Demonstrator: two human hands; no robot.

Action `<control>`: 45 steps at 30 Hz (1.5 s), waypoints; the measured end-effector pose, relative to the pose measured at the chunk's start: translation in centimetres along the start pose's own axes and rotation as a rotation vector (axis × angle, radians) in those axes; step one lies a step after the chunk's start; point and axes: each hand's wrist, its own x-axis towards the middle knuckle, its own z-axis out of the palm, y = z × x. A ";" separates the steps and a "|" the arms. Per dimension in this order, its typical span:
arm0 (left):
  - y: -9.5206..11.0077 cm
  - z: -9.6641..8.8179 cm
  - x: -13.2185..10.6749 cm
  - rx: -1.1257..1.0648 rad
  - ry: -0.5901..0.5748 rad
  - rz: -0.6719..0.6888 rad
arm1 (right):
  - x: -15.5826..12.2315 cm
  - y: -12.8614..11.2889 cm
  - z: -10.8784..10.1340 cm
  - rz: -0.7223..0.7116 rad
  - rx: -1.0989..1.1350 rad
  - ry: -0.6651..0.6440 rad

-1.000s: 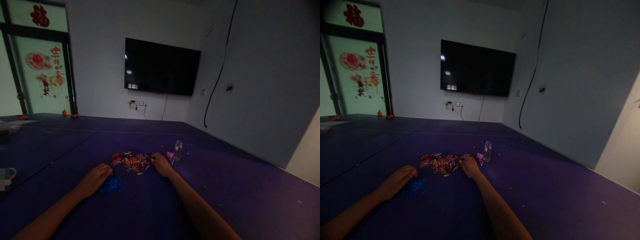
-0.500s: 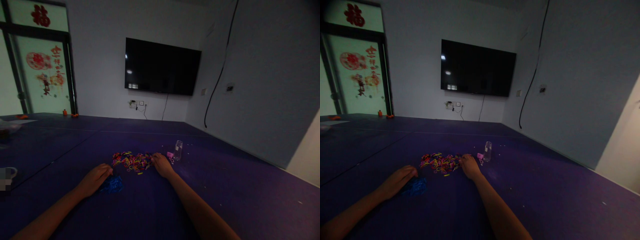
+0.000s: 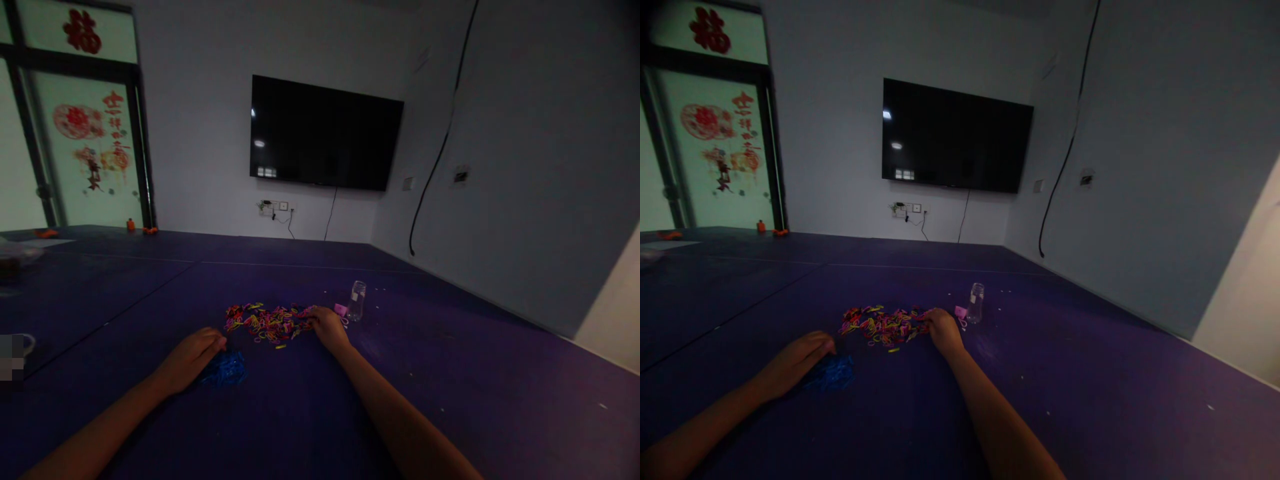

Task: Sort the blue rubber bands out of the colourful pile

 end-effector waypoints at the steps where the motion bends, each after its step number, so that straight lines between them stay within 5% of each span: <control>1: 0.0 0.0 0.0 0.001 0.002 0.004 | 0.0 0.0 0.0 0.010 0.000 0.001; 7: -0.1 0.0 -0.1 -0.021 0.012 0.019 | 0.1 0.0 -0.1 0.011 -0.058 -0.100; 13: 0.0 0.0 0.1 -0.003 0.012 0.044 | 0.2 -0.9 -0.6 0.042 -0.081 -0.067; 22: 1.1 1.2 0.2 0.056 0.094 0.189 | -1.5 -9.7 2.0 -0.304 0.091 -0.076; 27: 2.3 1.8 0.0 -0.030 0.026 0.251 | -2.7 -12.9 3.4 -0.332 0.233 -0.095; 41: 2.5 1.6 0.0 -0.022 0.062 0.301 | -2.6 -13.0 2.5 -0.381 0.148 -0.182; 45: 1.5 0.4 -0.1 0.050 0.096 0.242 | -1.3 -10.1 0.9 -0.180 -0.028 -0.041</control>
